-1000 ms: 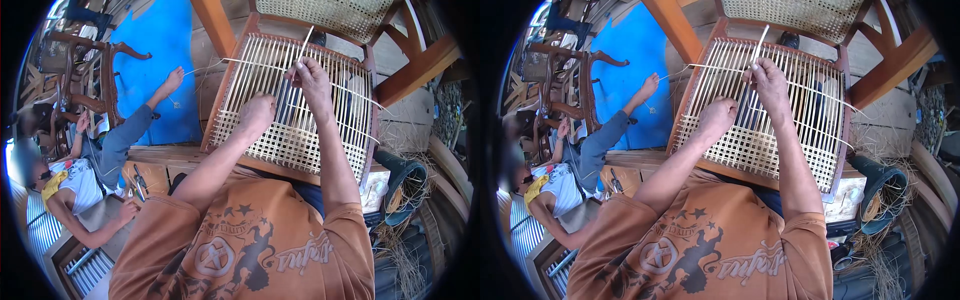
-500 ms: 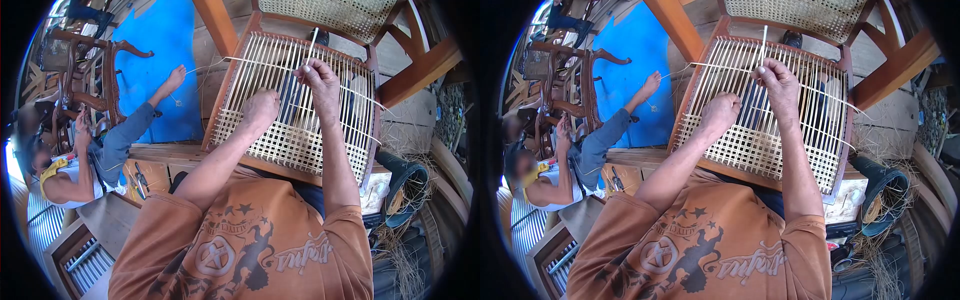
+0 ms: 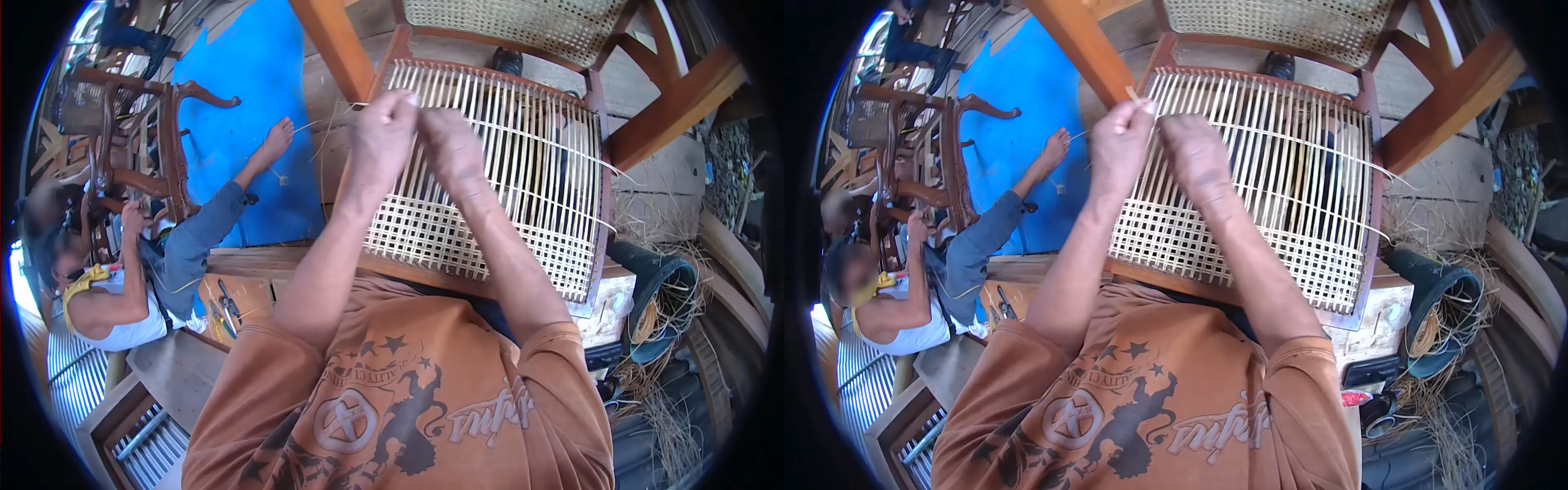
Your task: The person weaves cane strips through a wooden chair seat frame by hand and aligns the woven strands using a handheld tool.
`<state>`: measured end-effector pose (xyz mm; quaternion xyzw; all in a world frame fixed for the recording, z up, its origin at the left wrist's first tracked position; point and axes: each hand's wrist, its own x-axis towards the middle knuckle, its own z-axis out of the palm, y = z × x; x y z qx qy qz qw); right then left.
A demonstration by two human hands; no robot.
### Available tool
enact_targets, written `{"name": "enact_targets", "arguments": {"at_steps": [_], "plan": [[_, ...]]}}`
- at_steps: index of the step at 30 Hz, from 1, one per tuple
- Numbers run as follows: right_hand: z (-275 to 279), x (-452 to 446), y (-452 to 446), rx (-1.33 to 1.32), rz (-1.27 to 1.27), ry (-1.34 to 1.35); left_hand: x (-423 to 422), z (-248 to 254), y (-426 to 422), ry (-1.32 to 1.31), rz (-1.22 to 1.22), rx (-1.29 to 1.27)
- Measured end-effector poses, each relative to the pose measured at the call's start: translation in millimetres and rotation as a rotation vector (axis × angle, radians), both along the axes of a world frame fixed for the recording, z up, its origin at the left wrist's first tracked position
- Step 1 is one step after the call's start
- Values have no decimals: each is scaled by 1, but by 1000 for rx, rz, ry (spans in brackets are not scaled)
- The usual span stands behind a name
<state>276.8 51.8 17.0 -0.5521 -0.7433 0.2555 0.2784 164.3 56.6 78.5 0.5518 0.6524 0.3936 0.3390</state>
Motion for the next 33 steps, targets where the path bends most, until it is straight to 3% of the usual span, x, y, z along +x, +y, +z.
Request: {"name": "enact_targets", "arguments": {"at_steps": [2,3,4,5,6,7,8,9,12,14,18,21,23,26,27,28,29,30,31,32,33], "plan": [[0,4,-15,113,-55,125,-28,-20,4,6,2,-108],[16,22,-21,-63,-93,52,-44,-35,3,-53,19,-139],[-12,50,-27,16,-166,123,-59,-43,3,-110,40,-169],[-16,82,-33,-78,-330,96,-72,-37,0,-56,90,-301],[-31,124,-39,-45,-420,174,-105,-66,0,40,35,-304],[-41,169,-48,-178,-561,199,-125,-81,-5,114,-14,-340],[-30,208,-59,-157,-565,-107,-135,-87,-7,188,-60,-374],[-14,233,-67,-330,-615,-276,-124,-81,-12,109,13,-415],[-28,305,-102,-647,-562,-361,-125,-86,-17,-26,48,-464],[-18,313,-120,-647,-442,-265,-132,-106,-16,-84,45,-351],[-32,342,-133,-821,-399,85,-128,-104,-11,502,-36,-184],[-41,338,-136,-744,-462,183,-133,-116,2,507,87,-162],[-30,323,-128,-692,-444,130,-157,-141,17,452,194,-191],[-39,326,-127,-740,-485,309,-220,-194,34,408,265,-196],[-38,325,-128,-721,-499,232,-199,-161,26,517,248,-270],[-36,321,-126,-699,-513,155,-207,-159,28,561,264,-283],[-33,320,-125,-675,-527,78,-236,-176,33,491,229,-264],[-32,324,-124,-628,-517,18,-286,-206,44,246,159,-219],[-32,331,-125,-584,-504,-41,-348,-239,57,-298,40,-217],[-35,336,-124,-536,-491,-97,-400,-253,64,-670,-94,-306],[-40,342,-124,-616,-482,-53,-394,-241,64,-662,-64,-302]]}}
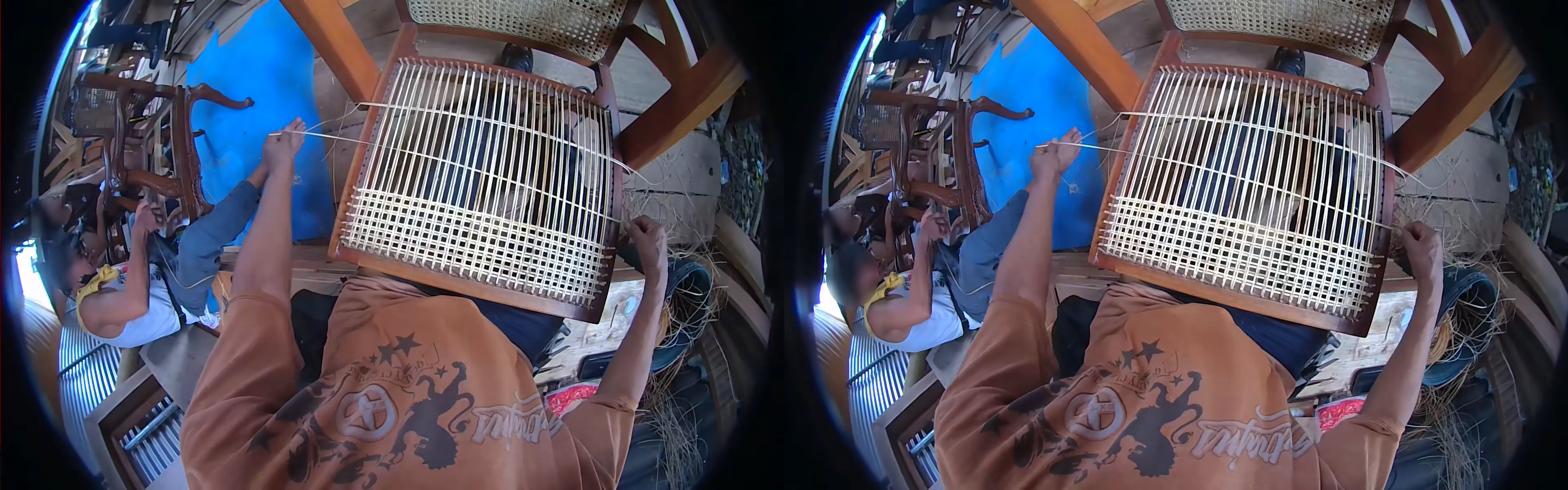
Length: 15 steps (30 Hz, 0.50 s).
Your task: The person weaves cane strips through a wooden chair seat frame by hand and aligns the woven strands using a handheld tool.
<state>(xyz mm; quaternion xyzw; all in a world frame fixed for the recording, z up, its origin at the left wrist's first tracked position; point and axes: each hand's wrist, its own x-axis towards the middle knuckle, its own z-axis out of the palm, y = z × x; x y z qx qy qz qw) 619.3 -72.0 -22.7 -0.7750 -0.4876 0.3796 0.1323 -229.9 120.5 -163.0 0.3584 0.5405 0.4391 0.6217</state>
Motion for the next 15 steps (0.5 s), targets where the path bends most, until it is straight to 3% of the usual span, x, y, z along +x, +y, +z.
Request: {"name": "enact_targets", "arguments": {"at_steps": [3,4,5,6,7,9,10,13,14,15], "plan": [[-8,15,-9,6,42,-91,36,25,-7,20,77,-27],[-11,51,-19,-6,27,-275,54,38,-8,25,99,-35],[-19,112,-34,-16,11,-456,138,86,-27,622,-180,169],[-34,190,-59,142,-32,-519,226,139,-47,1258,-325,397],[-2,232,-64,22,-58,-513,280,135,-66,1056,-133,295],[14,295,-88,-3,-81,-729,333,132,-82,1081,-234,323],[5,329,-101,-181,-12,-923,349,126,-88,1101,-240,377],[-16,316,-112,-323,-52,-1044,372,138,-101,1144,-180,443],[-19,292,-101,-374,50,-1163,373,135,-103,1163,-162,454],[-5,228,-70,-205,66,-1274,372,133,-102,1101,-135,412]]}}
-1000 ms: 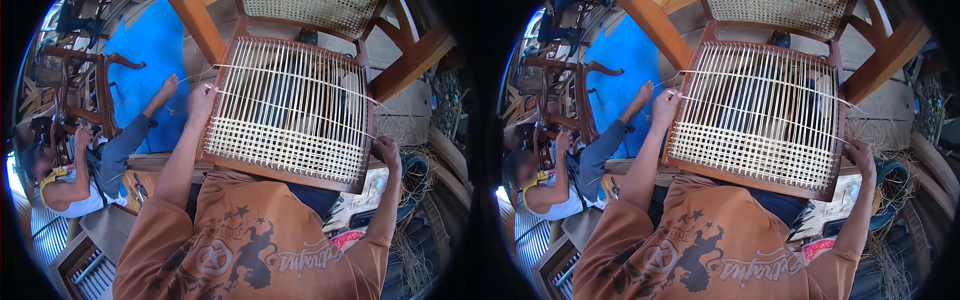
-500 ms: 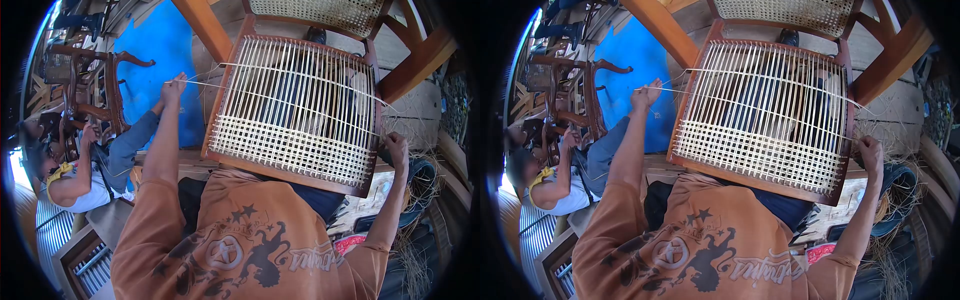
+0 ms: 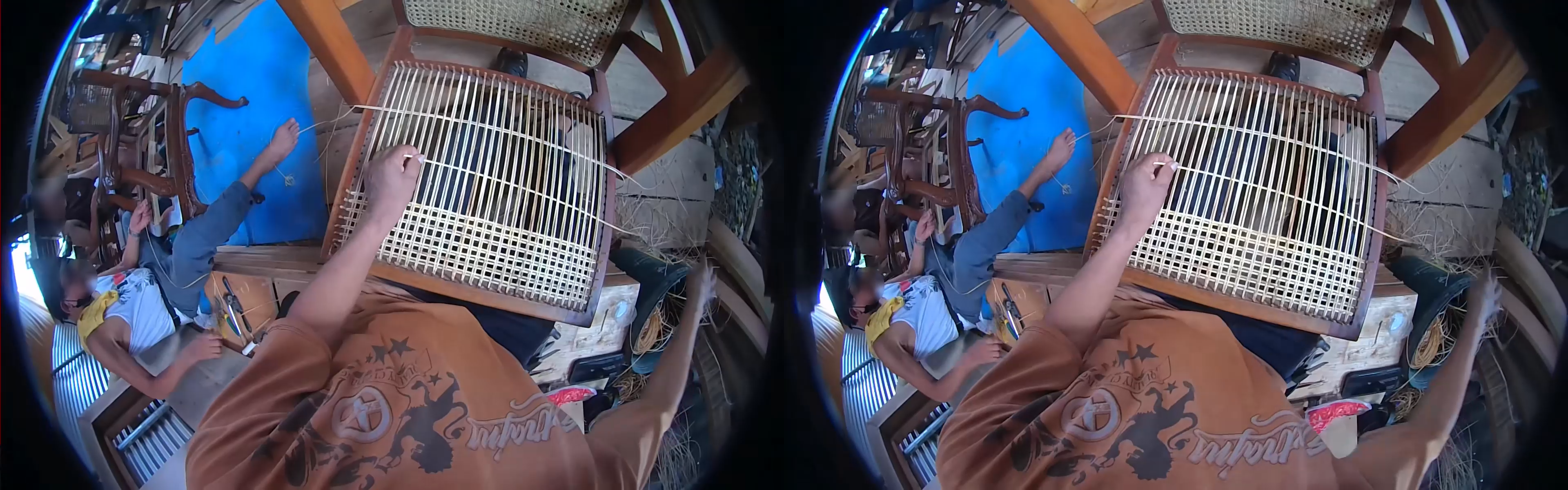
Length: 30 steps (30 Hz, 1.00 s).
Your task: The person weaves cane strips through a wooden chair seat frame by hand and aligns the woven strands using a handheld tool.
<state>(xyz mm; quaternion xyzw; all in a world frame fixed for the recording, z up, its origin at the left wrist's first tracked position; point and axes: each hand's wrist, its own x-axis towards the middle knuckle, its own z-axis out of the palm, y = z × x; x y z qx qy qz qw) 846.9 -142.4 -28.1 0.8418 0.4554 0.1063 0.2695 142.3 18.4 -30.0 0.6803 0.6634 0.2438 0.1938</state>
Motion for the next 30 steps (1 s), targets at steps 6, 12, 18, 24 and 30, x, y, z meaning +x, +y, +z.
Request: {"name": "enact_targets", "arguments": {"at_steps": [6,12,18,24,30], "plan": [[29,-371,141,274,285,1159,-7,14,1,-221,126,-85],[49,-543,180,1,236,1716,0,60,9,-184,-84,77],[27,-522,169,130,9,1475,29,33,2,-29,-36,-174],[11,-521,167,165,31,1419,49,28,-7,297,-141,-417],[16,-514,179,-41,14,1365,51,38,24,176,-58,-800]]}}
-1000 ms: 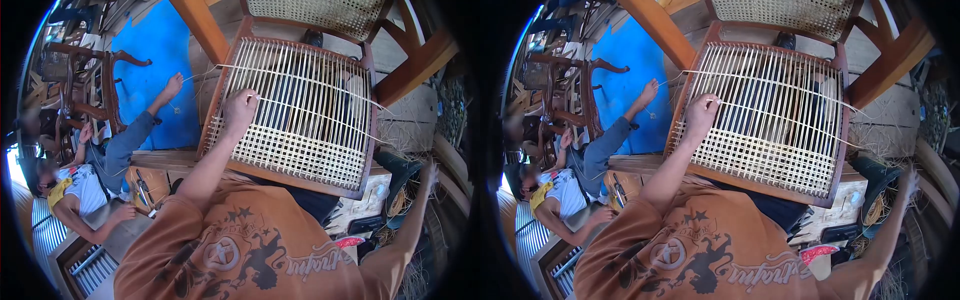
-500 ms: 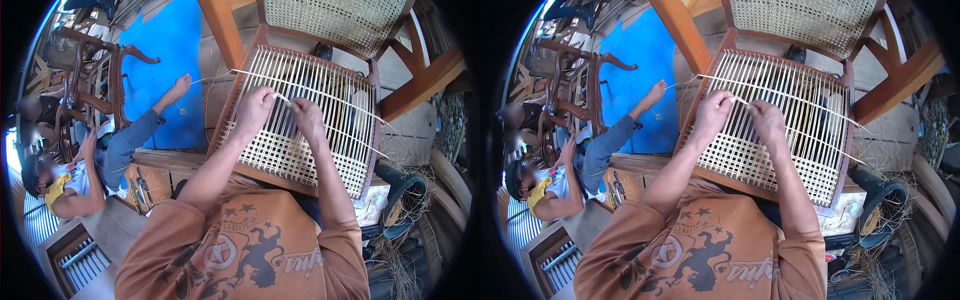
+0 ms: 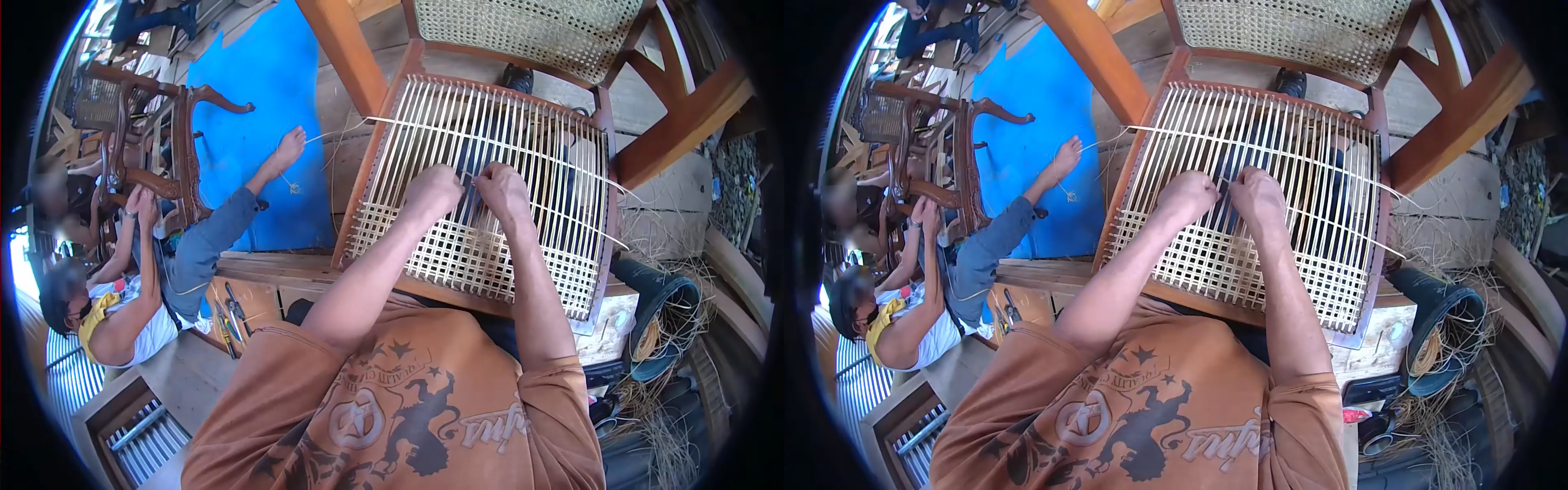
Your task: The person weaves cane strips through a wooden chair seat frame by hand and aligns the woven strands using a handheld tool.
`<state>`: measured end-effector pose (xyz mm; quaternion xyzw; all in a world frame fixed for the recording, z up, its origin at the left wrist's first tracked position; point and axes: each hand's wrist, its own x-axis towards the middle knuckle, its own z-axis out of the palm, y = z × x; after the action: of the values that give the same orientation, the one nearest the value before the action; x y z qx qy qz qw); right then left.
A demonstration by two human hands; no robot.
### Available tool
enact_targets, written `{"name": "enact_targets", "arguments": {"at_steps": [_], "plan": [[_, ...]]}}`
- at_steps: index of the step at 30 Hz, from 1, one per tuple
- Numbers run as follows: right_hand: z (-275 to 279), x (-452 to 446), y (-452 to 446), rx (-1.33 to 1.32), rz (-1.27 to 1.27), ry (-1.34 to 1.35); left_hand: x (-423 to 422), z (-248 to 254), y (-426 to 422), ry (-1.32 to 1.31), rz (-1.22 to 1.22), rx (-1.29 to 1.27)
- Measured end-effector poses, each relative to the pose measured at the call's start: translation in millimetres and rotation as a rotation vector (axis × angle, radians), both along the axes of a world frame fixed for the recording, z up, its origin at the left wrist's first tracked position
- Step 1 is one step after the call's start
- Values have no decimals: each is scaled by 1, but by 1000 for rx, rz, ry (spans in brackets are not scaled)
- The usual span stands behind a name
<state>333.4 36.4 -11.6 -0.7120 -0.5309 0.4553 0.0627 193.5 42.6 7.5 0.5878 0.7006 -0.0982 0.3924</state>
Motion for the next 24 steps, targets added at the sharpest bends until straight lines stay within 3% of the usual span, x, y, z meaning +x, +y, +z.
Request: {"name": "enact_targets", "arguments": {"at_steps": [5,11,14,15,18,21,24], "plan": [[12,2,6,-139,25,12,-13,-19,5,-146,102,-104],[10,0,10,-96,110,-64,-8,-7,3,-139,117,-76],[5,-8,10,-116,106,-134,-11,-2,-4,-155,47,34],[1,-13,7,-64,118,-174,-12,-5,-12,-131,-14,212],[-4,-21,1,0,140,-258,-12,-9,-21,70,-144,324],[-2,-23,8,-75,161,-268,-7,-4,-20,135,-159,300],[-18,-25,5,70,145,-356,-1,-14,-20,150,-142,384]]}}
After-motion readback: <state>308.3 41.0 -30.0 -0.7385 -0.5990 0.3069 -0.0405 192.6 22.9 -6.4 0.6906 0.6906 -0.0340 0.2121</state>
